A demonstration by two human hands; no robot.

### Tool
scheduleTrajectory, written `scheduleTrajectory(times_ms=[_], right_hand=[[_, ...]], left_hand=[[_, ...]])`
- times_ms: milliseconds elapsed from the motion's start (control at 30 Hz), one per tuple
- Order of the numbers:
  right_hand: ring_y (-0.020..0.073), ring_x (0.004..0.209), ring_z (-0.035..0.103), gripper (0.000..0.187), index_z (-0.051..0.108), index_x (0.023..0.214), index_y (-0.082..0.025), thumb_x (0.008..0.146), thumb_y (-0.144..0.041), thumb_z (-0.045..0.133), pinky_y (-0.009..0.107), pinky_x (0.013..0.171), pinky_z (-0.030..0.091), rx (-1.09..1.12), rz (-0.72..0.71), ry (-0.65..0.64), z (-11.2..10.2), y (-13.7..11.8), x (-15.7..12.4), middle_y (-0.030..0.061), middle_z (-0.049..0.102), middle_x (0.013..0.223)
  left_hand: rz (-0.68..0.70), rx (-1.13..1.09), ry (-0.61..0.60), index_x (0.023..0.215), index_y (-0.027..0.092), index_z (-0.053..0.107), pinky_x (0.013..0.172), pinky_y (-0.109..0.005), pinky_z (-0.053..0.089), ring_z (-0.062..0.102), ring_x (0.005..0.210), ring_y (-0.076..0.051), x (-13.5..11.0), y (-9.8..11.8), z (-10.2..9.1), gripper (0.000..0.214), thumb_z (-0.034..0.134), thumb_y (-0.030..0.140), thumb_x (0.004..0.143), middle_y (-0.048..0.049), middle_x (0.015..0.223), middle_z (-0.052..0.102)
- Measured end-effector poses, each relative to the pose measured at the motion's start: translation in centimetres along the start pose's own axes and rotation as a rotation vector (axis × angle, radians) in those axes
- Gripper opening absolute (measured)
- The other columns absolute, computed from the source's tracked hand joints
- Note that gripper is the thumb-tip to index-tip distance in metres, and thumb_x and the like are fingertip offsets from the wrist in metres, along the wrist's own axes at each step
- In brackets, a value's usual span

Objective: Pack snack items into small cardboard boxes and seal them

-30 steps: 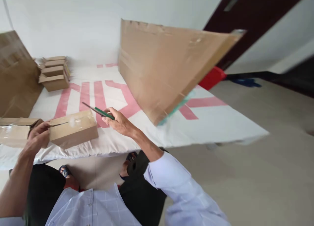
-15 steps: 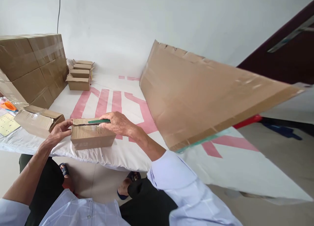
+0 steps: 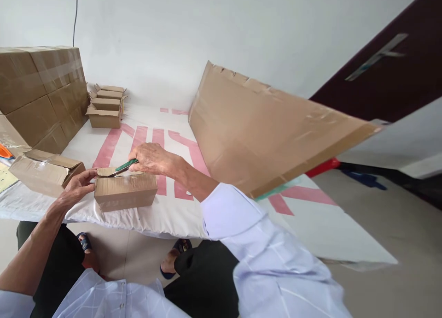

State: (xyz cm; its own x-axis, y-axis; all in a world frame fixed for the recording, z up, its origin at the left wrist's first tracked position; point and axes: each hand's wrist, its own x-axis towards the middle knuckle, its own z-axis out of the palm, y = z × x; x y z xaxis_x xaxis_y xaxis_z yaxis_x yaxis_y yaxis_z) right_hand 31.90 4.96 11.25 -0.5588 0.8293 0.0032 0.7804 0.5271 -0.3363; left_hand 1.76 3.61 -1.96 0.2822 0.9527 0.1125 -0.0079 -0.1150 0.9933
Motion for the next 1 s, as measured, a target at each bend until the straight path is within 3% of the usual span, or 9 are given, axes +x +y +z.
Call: scheduleTrajectory(times_ms=[167, 300, 433, 533, 667, 733, 800, 900, 1000], right_hand=[[0.0177, 0.067, 0.049, 0.028, 0.066, 0.061, -0.023, 0.087, -0.026, 0.077, 0.036, 0.068, 0.025, -0.092, 0.088, -0.055, -1.0, 2.0, -1.1, 0.0013, 0.054, 0.061], [0.0186, 0.068, 0.051, 0.024, 0.073, 0.070, -0.025, 0.086, -0.040, 0.082, 0.034, 0.067, 0.030, 0.039, 0.127, 0.054, -1.9, 4.5, -3.8, 0.0007, 0.055, 0.063], [0.0167, 0.064, 0.049, 0.029, 0.078, 0.081, -0.025, 0.090, -0.052, 0.074, 0.033, 0.063, 0.033, 0.222, 0.220, 0.157, -1.9, 7.5, -7.9, -0.0008, 0.057, 0.068], [0.0184, 0.069, 0.055, 0.038, 0.079, 0.099, -0.022, 0.094, -0.056, 0.062, 0.032, 0.066, 0.041, 0.316, 0.319, 0.345, 1.6, 10.4, -10.5, 0.0003, 0.065, 0.079], [0.0283, 0.102, 0.069, 0.037, 0.075, 0.119, -0.020, 0.097, -0.037, 0.051, 0.040, 0.089, 0.055, 0.262, 0.472, 0.616, 11.1, 13.9, -12.3, 0.0112, 0.075, 0.109], [0.0312, 0.110, 0.068, 0.036, 0.073, 0.123, -0.022, 0.095, -0.026, 0.052, 0.043, 0.098, 0.054, 0.160, 0.592, 0.604, 16.1, 14.7, -12.7, 0.0138, 0.073, 0.113], [0.0328, 0.112, 0.066, 0.034, 0.072, 0.125, -0.021, 0.096, -0.022, 0.052, 0.045, 0.103, 0.053, 0.074, 0.691, 0.554, 19.7, 15.1, -13.1, 0.0155, 0.072, 0.114], [0.0344, 0.115, 0.063, 0.033, 0.070, 0.127, -0.019, 0.097, -0.022, 0.055, 0.048, 0.106, 0.051, 0.037, 0.732, 0.503, 21.8, 15.3, -13.4, 0.0182, 0.071, 0.119], [0.0352, 0.121, 0.063, 0.034, 0.069, 0.129, -0.019, 0.097, -0.026, 0.059, 0.050, 0.109, 0.050, 0.126, 0.680, 0.555, 20.6, 14.8, -12.4, 0.0187, 0.070, 0.124]], left_hand=[[-0.017, 0.057, 0.036, 0.137, 0.020, 0.080, 0.118, -0.053, 0.054, 0.058, 0.151, -0.046, 0.3, -0.1, -0.3, 0.074, 0.100, 0.043, 0.069, -0.0171, 0.145, 0.076], [-0.019, 0.130, 0.027, 0.136, 0.021, 0.081, 0.126, -0.056, 0.046, 0.054, 0.154, -0.047, 0.6, -0.2, -0.6, 0.073, 0.097, 0.047, 0.070, -0.0174, 0.154, 0.071], [-0.027, 0.203, 0.015, 0.144, 0.021, 0.077, 0.129, -0.058, 0.042, 0.054, 0.154, -0.046, 0.7, -0.2, -1.0, 0.076, 0.094, 0.050, 0.075, -0.0183, 0.159, 0.066], [-0.027, 0.228, -0.037, 0.155, 0.023, 0.069, 0.121, -0.056, 0.052, 0.054, 0.154, -0.047, 0.9, -0.4, -1.6, 0.093, 0.096, 0.057, 0.072, -0.0189, 0.165, 0.061], [-0.032, 0.319, -0.154, 0.168, 0.031, 0.054, 0.117, -0.057, 0.055, 0.051, 0.155, -0.051, 1.5, -0.7, -2.4, 0.128, 0.106, 0.054, 0.054, -0.0182, 0.171, 0.054], [-0.014, 0.421, -0.196, 0.172, 0.033, 0.049, 0.123, -0.059, 0.051, 0.048, 0.157, -0.051, 1.7, -0.6, -2.6, 0.136, 0.108, 0.051, 0.051, -0.0178, 0.171, 0.053], [0.009, 0.530, -0.233, 0.175, 0.031, 0.042, 0.125, -0.061, 0.047, 0.047, 0.157, -0.051, 2.0, -0.4, -2.8, 0.140, 0.107, 0.054, 0.054, -0.0196, 0.171, 0.051], [0.030, 0.661, -0.275, 0.178, 0.028, 0.034, 0.128, -0.063, 0.043, 0.046, 0.157, -0.050, 2.2, -0.1, -3.0, 0.142, 0.103, 0.062, 0.058, -0.0214, 0.176, 0.041], [0.058, 0.741, -0.275, 0.178, 0.031, 0.033, 0.131, -0.063, 0.039, 0.038, 0.163, -0.050, 2.4, -0.1, -3.2, 0.143, 0.102, 0.066, 0.058, -0.0186, 0.184, 0.025]])
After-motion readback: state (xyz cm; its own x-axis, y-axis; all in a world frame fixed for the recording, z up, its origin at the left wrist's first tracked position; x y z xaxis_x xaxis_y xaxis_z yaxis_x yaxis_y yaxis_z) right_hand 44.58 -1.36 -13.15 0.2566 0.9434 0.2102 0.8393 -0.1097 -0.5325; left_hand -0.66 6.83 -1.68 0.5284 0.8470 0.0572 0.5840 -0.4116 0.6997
